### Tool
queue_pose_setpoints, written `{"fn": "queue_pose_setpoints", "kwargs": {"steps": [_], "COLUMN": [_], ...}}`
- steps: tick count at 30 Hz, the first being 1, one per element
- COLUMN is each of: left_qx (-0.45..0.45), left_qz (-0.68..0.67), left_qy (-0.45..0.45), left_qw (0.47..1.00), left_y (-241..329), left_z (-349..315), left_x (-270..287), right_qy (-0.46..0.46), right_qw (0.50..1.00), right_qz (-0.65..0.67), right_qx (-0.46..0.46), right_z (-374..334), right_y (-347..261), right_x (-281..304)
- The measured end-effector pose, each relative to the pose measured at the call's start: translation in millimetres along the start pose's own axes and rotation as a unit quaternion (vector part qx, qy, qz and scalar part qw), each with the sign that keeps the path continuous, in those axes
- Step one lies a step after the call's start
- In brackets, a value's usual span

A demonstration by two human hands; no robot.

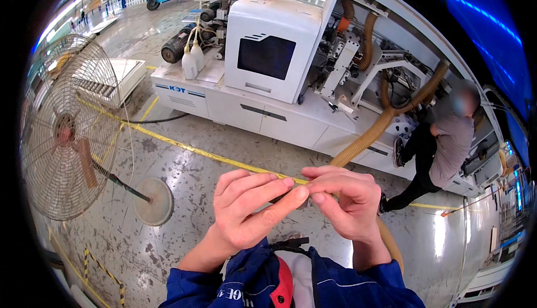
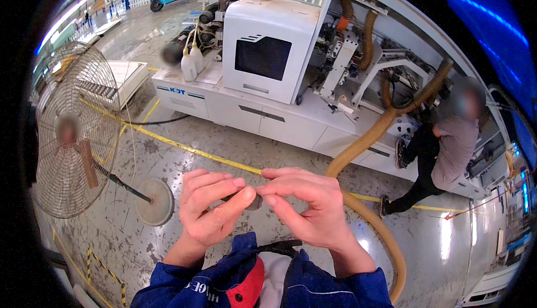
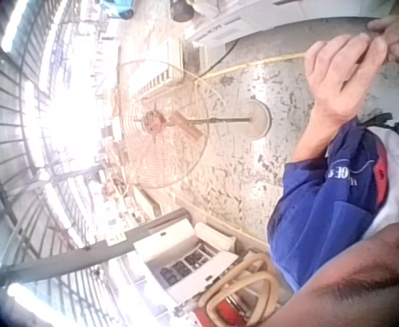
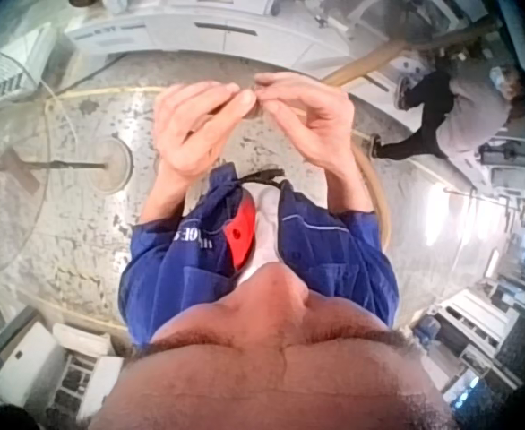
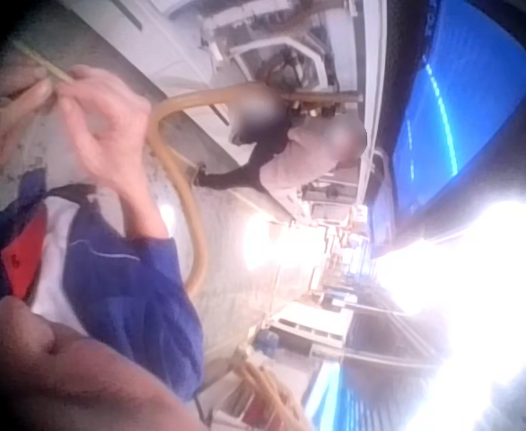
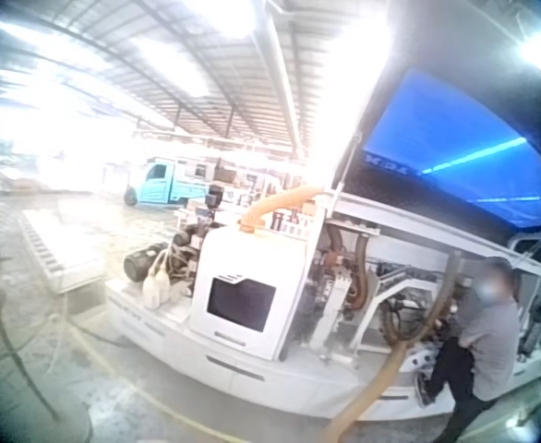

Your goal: The person holds a small metal component and uses a screwdriver to tighten a screw into it. They manipulate the part with both hands, rotating it to access different angles, and place it on a workbench next to other tools and parts.

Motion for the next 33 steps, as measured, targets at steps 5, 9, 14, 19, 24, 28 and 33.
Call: {"fn": "queue_pose_setpoints", "kwargs": {"steps": [5,9,14,19,24,28,33], "left_qx": [0.006,0.018,0.028,0.029,0.026,0.03,0.051], "left_qz": [-0.033,-0.043,-0.043,-0.056,-0.088,-0.106,-0.167], "left_qy": [0.012,0.036,0.054,0.061,0.06,0.059,0.057], "left_qw": [0.999,0.998,0.997,0.996,0.994,0.992,0.983], "left_y": [-3.1,-6.3,-8.4,-8.6,-8.9,-8.7,-14.0], "left_z": [-1.1,-2.4,-3.5,-3.8,-4.3,-5.9,-9.9], "left_x": [-1.4,1.3,1.1,1.1,1.5,1.5,-2.9], "right_qy": [0.089,0.12,0.075,0.108,0.095,0.093,0.091], "right_qw": [0.994,0.976,0.97,0.984,0.988,0.989,0.993], "right_qz": [0.063,0.181,0.228,0.143,0.123,0.11,0.059], "right_qx": [-0.027,0.019,-0.033,-0.021,0.004,0.017,0.038], "right_z": [-2.6,-22.8,-18.9,-6.9,-9.3,-9.8,-7.4], "right_y": [9.4,32.0,31.1,10.7,12.0,9.3,2.6], "right_x": [-2.0,8.1,-1.5,-13.8,-18.0,-17.5,-16.5]}}
Point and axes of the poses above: each hand's wrist, its own z-axis towards the middle knuckle, its own x-axis out of the back of the hand, y = z × x, the point moved 7 cm from there along z, towards the middle knuckle, and after that the axes turned 11 degrees about -y, right-handed, at the moved point
